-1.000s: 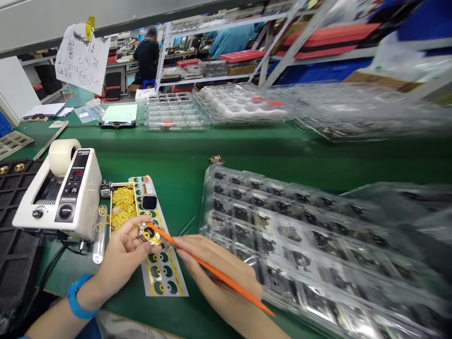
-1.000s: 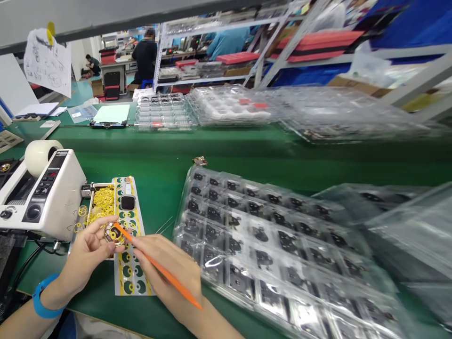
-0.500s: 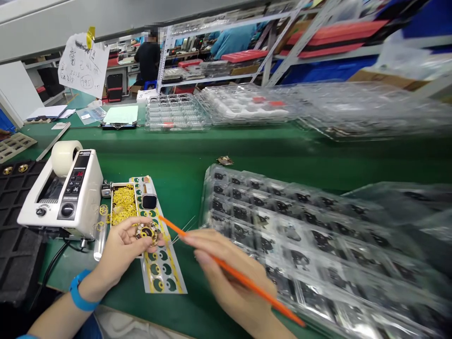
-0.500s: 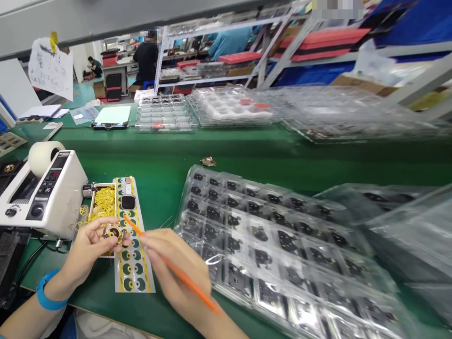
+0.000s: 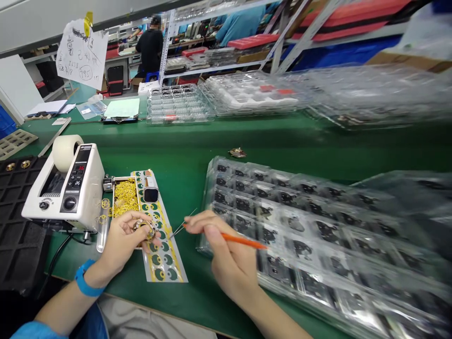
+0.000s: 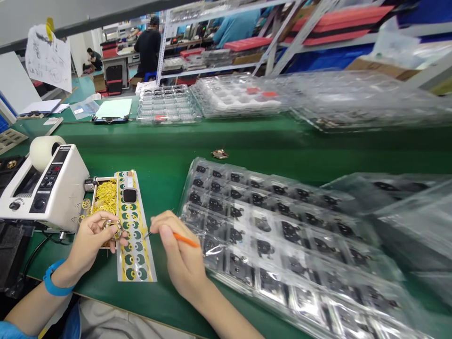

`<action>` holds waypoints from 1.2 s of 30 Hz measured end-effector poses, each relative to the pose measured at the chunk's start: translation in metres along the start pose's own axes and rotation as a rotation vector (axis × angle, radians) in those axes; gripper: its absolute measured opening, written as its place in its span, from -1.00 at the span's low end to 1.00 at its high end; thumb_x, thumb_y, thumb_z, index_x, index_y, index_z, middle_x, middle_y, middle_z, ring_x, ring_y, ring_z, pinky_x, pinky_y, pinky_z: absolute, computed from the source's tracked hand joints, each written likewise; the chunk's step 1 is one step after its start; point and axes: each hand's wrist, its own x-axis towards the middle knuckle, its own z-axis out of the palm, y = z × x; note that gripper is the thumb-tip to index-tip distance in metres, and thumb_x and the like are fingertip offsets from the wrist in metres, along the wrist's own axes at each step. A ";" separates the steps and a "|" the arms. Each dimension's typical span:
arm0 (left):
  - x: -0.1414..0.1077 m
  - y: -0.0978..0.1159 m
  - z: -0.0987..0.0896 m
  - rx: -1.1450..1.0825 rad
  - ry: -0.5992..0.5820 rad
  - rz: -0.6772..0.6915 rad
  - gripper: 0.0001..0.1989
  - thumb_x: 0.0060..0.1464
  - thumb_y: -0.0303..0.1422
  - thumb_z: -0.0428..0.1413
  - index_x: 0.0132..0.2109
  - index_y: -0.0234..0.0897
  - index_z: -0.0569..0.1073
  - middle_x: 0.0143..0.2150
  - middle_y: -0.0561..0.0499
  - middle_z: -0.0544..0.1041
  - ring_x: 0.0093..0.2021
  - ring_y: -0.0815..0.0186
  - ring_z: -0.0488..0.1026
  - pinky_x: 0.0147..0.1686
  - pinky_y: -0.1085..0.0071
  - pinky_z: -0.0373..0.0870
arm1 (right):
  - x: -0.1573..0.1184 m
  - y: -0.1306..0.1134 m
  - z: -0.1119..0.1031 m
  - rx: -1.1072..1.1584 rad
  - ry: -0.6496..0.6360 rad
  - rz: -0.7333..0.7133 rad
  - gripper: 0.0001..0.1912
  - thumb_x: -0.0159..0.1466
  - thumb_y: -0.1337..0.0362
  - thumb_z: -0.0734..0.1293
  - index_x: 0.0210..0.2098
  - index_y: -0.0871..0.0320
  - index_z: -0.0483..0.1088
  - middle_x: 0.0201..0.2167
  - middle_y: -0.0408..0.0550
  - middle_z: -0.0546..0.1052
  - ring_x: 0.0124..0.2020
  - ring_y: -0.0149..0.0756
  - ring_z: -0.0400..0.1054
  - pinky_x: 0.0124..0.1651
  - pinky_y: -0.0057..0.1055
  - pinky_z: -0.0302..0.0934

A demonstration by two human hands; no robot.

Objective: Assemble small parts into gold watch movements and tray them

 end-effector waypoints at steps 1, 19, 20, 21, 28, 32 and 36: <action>0.000 0.000 0.000 -0.006 -0.002 0.006 -0.71 -0.10 -0.28 0.32 -0.26 -0.33 0.46 -0.46 -0.01 0.60 -0.53 0.33 0.55 -0.59 0.54 0.43 | 0.000 -0.002 0.002 -0.038 -0.029 -0.027 -0.72 0.43 0.37 0.11 -0.35 0.11 0.38 -0.47 -0.13 0.40 -0.44 -0.37 0.33 -0.42 -0.46 0.25; -0.005 -0.011 0.001 0.157 -0.161 0.065 -0.46 0.07 -0.26 0.24 0.18 -0.33 0.42 0.02 -0.20 0.57 0.04 0.12 0.50 0.09 0.26 0.40 | 0.004 0.006 0.026 -0.371 -0.146 0.017 -0.83 0.24 0.46 0.22 -0.40 0.13 0.38 -0.52 -0.15 0.47 -0.62 -0.43 0.24 -0.57 -0.48 0.09; -0.005 -0.011 0.001 0.175 -0.158 0.064 -0.47 0.08 -0.27 0.24 0.17 -0.33 0.42 0.00 -0.19 0.58 0.03 0.13 0.50 0.08 0.28 0.40 | 0.005 0.006 0.025 -0.350 -0.159 0.026 -0.84 0.21 0.46 0.22 -0.42 0.13 0.37 -0.52 -0.16 0.46 -0.61 -0.43 0.24 -0.56 -0.48 0.09; -0.005 -0.010 0.002 0.188 -0.151 0.063 -0.48 0.08 -0.28 0.23 0.17 -0.33 0.43 -0.01 -0.18 0.59 0.02 0.14 0.51 0.07 0.31 0.41 | 0.006 0.005 0.024 -0.314 -0.173 0.034 -0.85 0.18 0.46 0.22 -0.44 0.13 0.35 -0.52 -0.16 0.45 -0.60 -0.43 0.23 -0.55 -0.48 0.09; 0.000 -0.004 0.000 0.046 -0.034 0.069 -0.52 0.05 -0.36 0.24 0.13 -0.34 0.41 -0.09 -0.12 0.64 -0.07 0.21 0.58 -0.02 0.37 0.49 | 0.017 -0.008 0.007 0.192 -0.305 0.423 -0.80 0.17 0.23 0.27 -0.55 0.13 0.28 -0.65 -0.26 0.20 -0.63 -0.48 0.00 -0.59 -0.50 -0.05; 0.001 0.005 -0.007 -0.051 0.100 0.221 -0.58 0.09 -0.43 0.21 0.11 -0.30 0.41 -0.08 -0.09 0.64 0.01 0.22 0.56 0.02 0.38 0.49 | 0.015 -0.007 0.016 0.218 -0.361 0.525 -0.76 0.21 0.14 0.24 -0.51 0.12 0.25 -0.62 -0.24 0.21 -0.60 -0.44 0.07 -0.55 -0.49 0.02; -0.002 0.013 -0.011 -0.079 0.187 0.323 -0.56 0.11 -0.45 0.19 0.15 -0.27 0.38 0.01 -0.11 0.61 0.06 0.19 0.54 0.05 0.38 0.48 | 0.006 0.001 0.045 -0.061 -0.574 0.427 -0.82 0.26 0.30 0.20 -0.49 0.11 0.20 -0.59 -0.21 0.30 -0.56 -0.40 0.16 -0.46 -0.46 0.04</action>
